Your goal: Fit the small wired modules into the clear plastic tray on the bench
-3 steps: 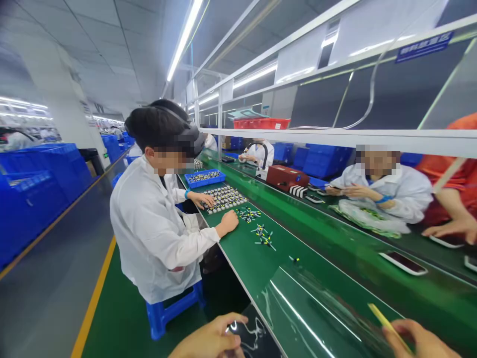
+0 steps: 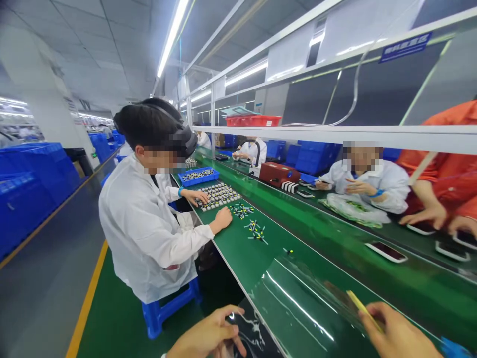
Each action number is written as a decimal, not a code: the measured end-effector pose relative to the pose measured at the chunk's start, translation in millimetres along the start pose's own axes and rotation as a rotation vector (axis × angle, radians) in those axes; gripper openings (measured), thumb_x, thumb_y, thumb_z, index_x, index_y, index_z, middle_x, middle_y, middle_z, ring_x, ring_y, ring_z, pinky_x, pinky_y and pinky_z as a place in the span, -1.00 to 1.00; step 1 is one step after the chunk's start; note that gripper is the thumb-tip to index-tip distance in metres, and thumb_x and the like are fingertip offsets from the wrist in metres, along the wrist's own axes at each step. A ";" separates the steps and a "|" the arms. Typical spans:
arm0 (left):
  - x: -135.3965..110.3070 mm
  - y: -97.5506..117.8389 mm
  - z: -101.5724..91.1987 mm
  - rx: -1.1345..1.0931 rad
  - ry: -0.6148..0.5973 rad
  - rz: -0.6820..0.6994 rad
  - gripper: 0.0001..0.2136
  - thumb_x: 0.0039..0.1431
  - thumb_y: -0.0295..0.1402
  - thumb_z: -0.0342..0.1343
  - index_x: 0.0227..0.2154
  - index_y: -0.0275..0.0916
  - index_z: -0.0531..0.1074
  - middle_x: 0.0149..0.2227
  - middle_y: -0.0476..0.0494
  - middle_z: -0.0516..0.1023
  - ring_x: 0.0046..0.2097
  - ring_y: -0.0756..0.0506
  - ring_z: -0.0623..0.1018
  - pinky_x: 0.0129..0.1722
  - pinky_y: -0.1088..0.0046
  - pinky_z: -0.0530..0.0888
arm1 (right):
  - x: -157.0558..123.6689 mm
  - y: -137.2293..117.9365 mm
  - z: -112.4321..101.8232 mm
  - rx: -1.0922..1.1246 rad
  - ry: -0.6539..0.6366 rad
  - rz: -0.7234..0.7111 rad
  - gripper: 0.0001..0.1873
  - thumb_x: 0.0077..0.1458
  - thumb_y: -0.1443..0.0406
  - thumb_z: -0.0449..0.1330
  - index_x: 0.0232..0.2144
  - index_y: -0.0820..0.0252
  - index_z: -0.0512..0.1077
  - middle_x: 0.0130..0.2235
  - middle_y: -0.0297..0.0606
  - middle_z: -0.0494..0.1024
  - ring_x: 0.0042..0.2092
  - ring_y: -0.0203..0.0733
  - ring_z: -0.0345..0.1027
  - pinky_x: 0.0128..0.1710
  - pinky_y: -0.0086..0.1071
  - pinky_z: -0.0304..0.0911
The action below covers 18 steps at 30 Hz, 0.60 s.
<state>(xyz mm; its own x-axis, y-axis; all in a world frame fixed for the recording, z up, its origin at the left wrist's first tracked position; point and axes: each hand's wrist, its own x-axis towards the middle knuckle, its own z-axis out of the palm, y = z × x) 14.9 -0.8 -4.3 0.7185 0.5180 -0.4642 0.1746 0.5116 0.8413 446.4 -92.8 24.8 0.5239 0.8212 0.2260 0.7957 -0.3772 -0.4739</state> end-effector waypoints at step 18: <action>3.4 38.1 14.0 0.127 0.028 0.132 -0.29 0.01 0.19 0.27 0.04 -0.22 0.25 -0.26 -0.17 0.62 -0.57 -0.10 0.62 -0.72 0.61 0.39 | -35.8 -62.2 2.1 -0.094 -0.268 0.078 -0.89 0.17 0.21 0.10 -0.40 0.03 0.31 -0.35 -0.20 0.62 -0.25 0.02 0.52 -0.28 -0.29 0.22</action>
<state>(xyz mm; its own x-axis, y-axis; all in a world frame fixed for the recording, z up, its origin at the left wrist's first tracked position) 33.4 10.8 30.1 0.7221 0.5945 -0.3537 0.1649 0.3487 0.9226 377.5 -97.9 44.4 0.4958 0.8672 -0.0473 0.7871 -0.4717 -0.3974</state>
